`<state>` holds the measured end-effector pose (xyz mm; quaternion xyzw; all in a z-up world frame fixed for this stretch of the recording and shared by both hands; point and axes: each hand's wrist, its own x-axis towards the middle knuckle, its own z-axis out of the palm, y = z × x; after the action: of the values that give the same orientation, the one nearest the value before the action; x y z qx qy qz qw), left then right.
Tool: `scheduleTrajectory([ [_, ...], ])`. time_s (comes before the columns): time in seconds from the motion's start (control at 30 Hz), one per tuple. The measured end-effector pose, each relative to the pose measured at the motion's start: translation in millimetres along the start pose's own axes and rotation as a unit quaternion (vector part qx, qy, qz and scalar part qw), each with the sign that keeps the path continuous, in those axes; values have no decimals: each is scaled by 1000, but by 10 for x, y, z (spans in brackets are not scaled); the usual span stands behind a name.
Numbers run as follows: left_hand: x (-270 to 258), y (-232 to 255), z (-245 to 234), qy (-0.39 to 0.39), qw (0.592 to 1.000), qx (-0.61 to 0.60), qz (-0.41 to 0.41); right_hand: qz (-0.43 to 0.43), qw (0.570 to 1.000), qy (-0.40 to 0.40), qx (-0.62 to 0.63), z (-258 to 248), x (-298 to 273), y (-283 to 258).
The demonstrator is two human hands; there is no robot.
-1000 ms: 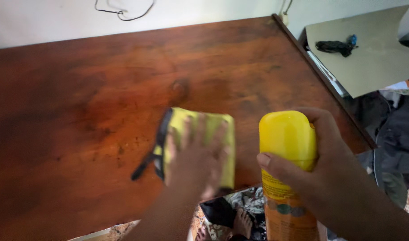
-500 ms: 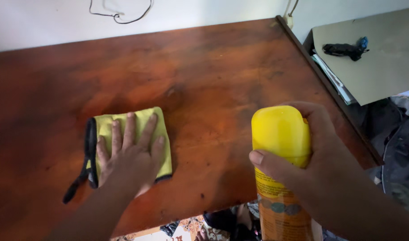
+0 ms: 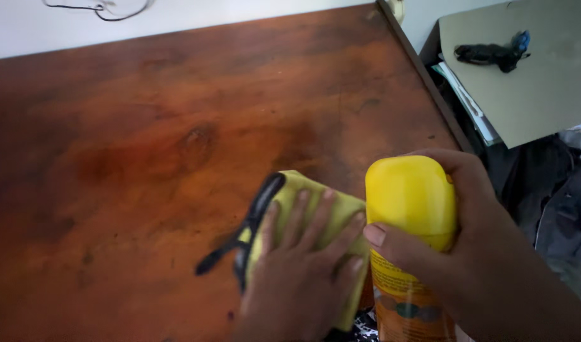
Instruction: The person wipes the surface of a wooden desk with a yellow cloth while holding a yellow spray can. The person cleans the top surface and the front edge of the desk.
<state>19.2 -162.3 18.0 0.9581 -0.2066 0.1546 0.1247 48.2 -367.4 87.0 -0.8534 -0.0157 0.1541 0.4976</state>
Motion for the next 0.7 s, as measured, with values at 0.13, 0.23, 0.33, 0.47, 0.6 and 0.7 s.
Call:
scheduleTrajectory([
  [0.13,237,-495,35,-60,990,122,-32,44,997,-10,59,-118,105,94],
  [0.23,770,-826,-6,-316,916,62,-242,31,997,-3,67,-218,190,117],
  [0.33,1279,-859,-4,-292,904,48,-310,6,998,-8,61,-325,293,109],
  [0.47,1756,-541,145,-344,902,80,-249,-9,999,0,50,-479,472,128],
  [0.6,1783,50,282,-391,914,28,-108,17,999,31,35,-628,640,137],
  [0.7,1330,268,307,-298,950,-86,-30,-8,998,53,30,-669,780,151],
])
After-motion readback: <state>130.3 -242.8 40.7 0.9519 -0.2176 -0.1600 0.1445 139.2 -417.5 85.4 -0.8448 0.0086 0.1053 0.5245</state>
